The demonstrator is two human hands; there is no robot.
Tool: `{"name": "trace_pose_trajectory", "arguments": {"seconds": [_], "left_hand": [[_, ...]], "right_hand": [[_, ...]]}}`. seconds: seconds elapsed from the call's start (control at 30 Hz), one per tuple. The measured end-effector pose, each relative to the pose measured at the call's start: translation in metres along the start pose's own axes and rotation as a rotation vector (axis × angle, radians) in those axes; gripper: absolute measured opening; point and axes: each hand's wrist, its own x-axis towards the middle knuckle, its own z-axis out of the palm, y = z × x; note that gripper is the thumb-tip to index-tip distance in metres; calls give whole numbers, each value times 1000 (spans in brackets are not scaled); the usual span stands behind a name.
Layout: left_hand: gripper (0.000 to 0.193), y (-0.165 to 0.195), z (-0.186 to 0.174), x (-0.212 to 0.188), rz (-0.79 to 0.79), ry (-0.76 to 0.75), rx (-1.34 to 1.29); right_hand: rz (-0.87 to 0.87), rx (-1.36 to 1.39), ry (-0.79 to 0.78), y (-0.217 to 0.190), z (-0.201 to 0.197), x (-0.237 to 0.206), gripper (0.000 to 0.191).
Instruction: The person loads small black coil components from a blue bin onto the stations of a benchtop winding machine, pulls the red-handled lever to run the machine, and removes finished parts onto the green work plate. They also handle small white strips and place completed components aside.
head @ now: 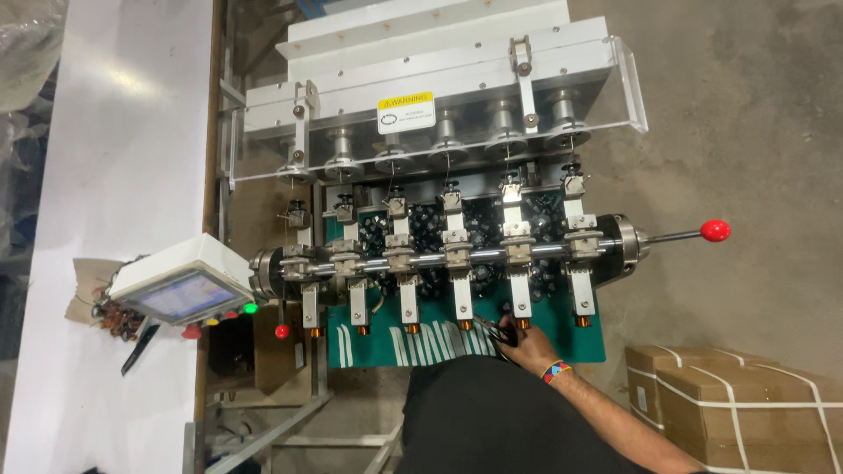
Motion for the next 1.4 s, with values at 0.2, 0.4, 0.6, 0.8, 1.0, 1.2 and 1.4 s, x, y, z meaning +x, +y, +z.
{"name": "trace_pose_trajectory", "arguments": {"seconds": [0.2,0.4,0.6,0.8,1.0,1.2,1.4], "left_hand": [[40,0,-7,6,101,33,158],[31,56,-67,19,326,298,140],[29,99,-85,6,149,281,-54],[34,82,-40,24,236,339,124],[39,80,-54,33,239,281,109],[38,89,-87,46,136,94,413],[29,122,-136,17,370,-31,657]], "right_hand": [[-77,-71,-61,-7,3,1,46],[-98,-128,-75,-7,4,2,46],[-59,-125,-100,-9,3,-3,40],[-71,-93,-72,-8,1,-9,37],[-62,-37,-10,-14,8,-9,38],[-22,-41,58,-37,27,-12,44],[-5,-46,35,-61,45,-18,41]]}}
